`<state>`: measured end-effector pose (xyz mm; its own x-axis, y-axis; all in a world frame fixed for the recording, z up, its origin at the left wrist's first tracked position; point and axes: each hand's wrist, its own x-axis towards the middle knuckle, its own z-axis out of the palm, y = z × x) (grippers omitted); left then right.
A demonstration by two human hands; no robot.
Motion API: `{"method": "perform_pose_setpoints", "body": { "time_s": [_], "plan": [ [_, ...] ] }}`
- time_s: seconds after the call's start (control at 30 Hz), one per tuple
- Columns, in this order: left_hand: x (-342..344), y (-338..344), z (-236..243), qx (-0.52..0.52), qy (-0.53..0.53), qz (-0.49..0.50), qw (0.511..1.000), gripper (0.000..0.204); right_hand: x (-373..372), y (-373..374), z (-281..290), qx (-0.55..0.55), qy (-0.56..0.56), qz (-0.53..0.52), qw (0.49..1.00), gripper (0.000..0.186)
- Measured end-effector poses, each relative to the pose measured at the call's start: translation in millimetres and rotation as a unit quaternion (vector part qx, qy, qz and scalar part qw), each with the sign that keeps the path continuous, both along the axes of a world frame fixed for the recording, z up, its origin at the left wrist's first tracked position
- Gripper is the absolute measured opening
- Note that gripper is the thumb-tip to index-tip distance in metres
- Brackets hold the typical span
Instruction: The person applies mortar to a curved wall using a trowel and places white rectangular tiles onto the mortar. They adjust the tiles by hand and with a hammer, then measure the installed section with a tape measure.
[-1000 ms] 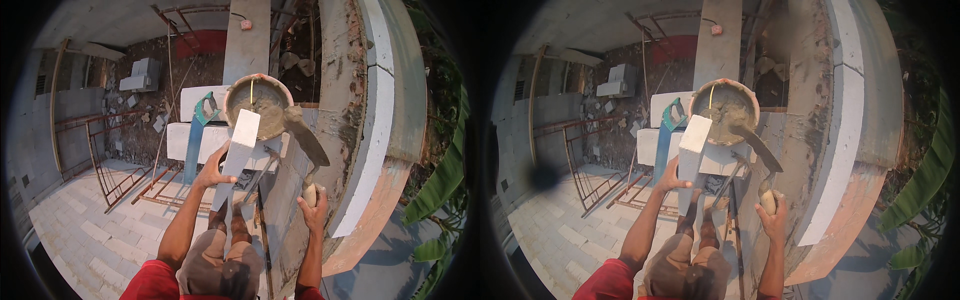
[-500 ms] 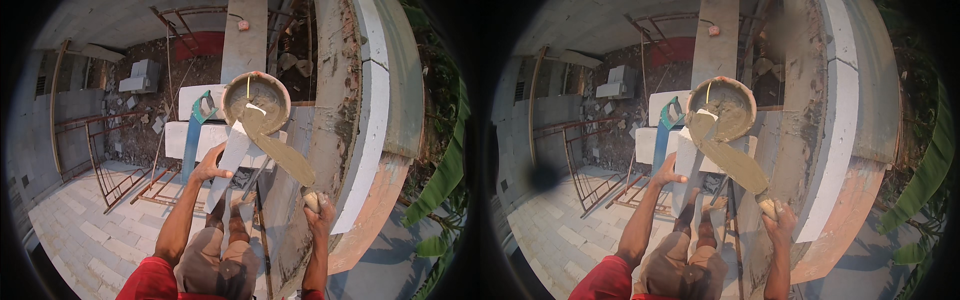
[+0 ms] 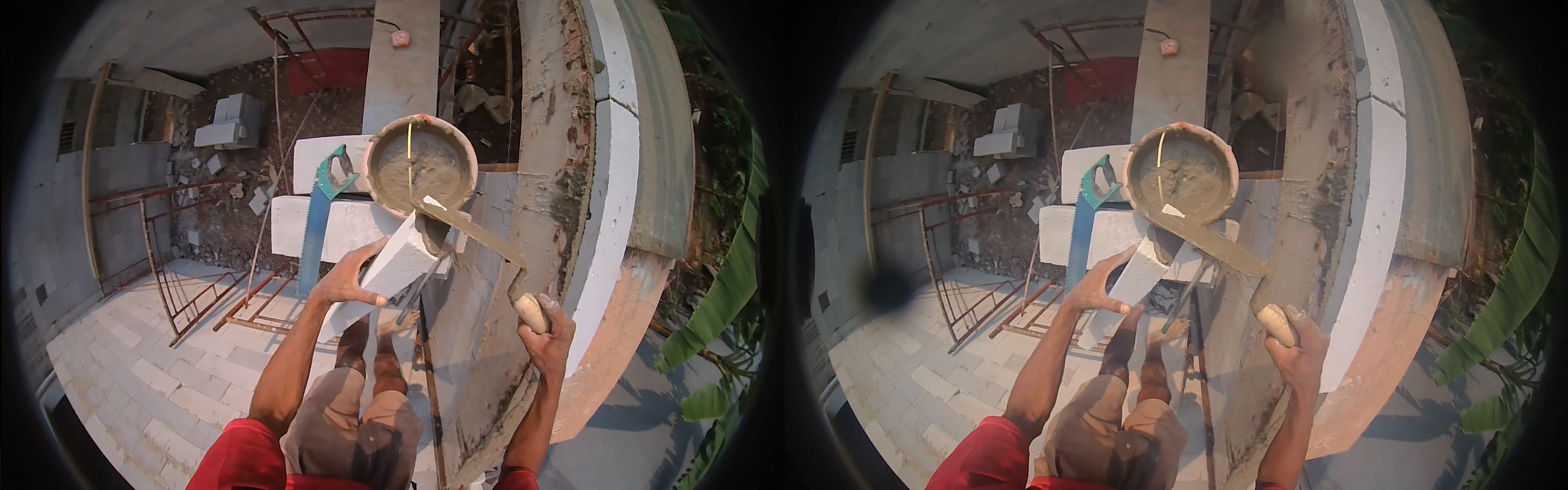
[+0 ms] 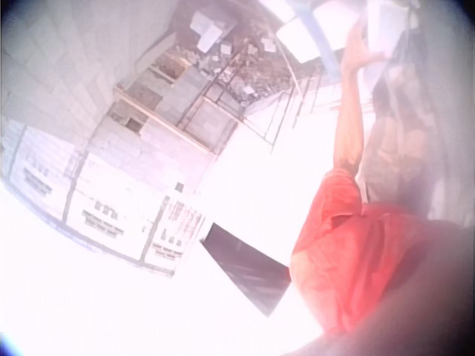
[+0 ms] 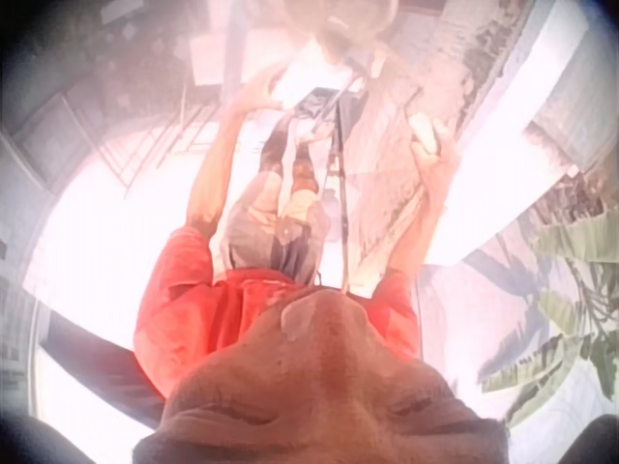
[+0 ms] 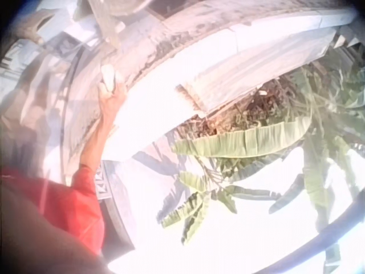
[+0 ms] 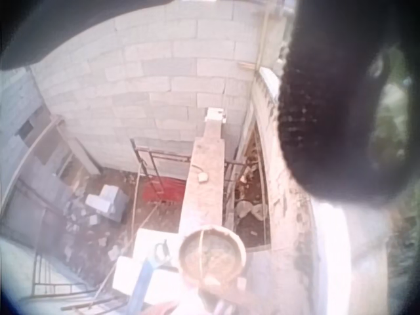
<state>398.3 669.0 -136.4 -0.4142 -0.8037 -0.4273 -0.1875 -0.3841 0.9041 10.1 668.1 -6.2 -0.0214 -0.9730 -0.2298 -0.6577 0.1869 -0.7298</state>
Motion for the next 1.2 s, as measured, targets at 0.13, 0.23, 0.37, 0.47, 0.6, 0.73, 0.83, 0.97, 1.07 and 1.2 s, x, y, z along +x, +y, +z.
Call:
{"method": "perform_pose_setpoints", "body": {
  "time_s": [0.13, 0.23, 0.37, 0.47, 0.6, 0.73, 0.83, 0.97, 1.07, 1.2],
  "plan": [
    [1, 0, -1, -0.003, -0.005, 0.006, 1.0, 0.125, -18, -5, 15, 0.042, 0.031, 0.079, 0.996, 0.039],
    [4, 2, -2, -0.007, 0.005, 0.008, 1.0, 0.125, -27, 6, 20, 0.059, 0.01, 0.061, 0.996, 0.037],
    [5, 3, -1, -0.005, 0.01, 0.002, 1.0, 0.126, -24, 24, 3, 0.031, -0.015, -0.024, 0.999, 0.039],
    [3, 3, 0, 0.002, 0.024, -0.007, 1.0, 0.128, -9, 31, -28, -0.05, 0.025, -0.046, 0.997, 0.043],
    [6, 0, 1, 0.008, 0.016, -0.008, 1.0, 0.13, 5, 41, -60, -0.11, 0.116, 0.005, 0.987, 0.051],
    [12, -2, 4, 0.018, 0.032, 0.018, 0.999, 0.131, 0, 55, -61, -0.149, 0.141, 0.005, 0.979, 0.05],
    [16, -5, 12, 0.022, 0.019, 0.027, 0.999, 0.131, 3, 56, -63, -0.08, 0.143, -0.024, 0.986, 0.049],
    [12, -5, 29, 0.043, 0.024, 0.052, 0.997, 0.127, 39, 23, -104, 0.097, 0.147, -0.044, 0.983, 0.049],
    [12, 6, 32, 0.07, 0.022, 0.063, 0.995, 0.126, 80, -17, -156, 0.141, 0.094, -0.018, 0.985, 0.052],
    [31, 36, 16, 0.137, 0.051, 0.048, 0.988, 0.135, 121, -39, -196, 0.228, -0.028, -0.05, 0.972, 0.056]
  ]
}}
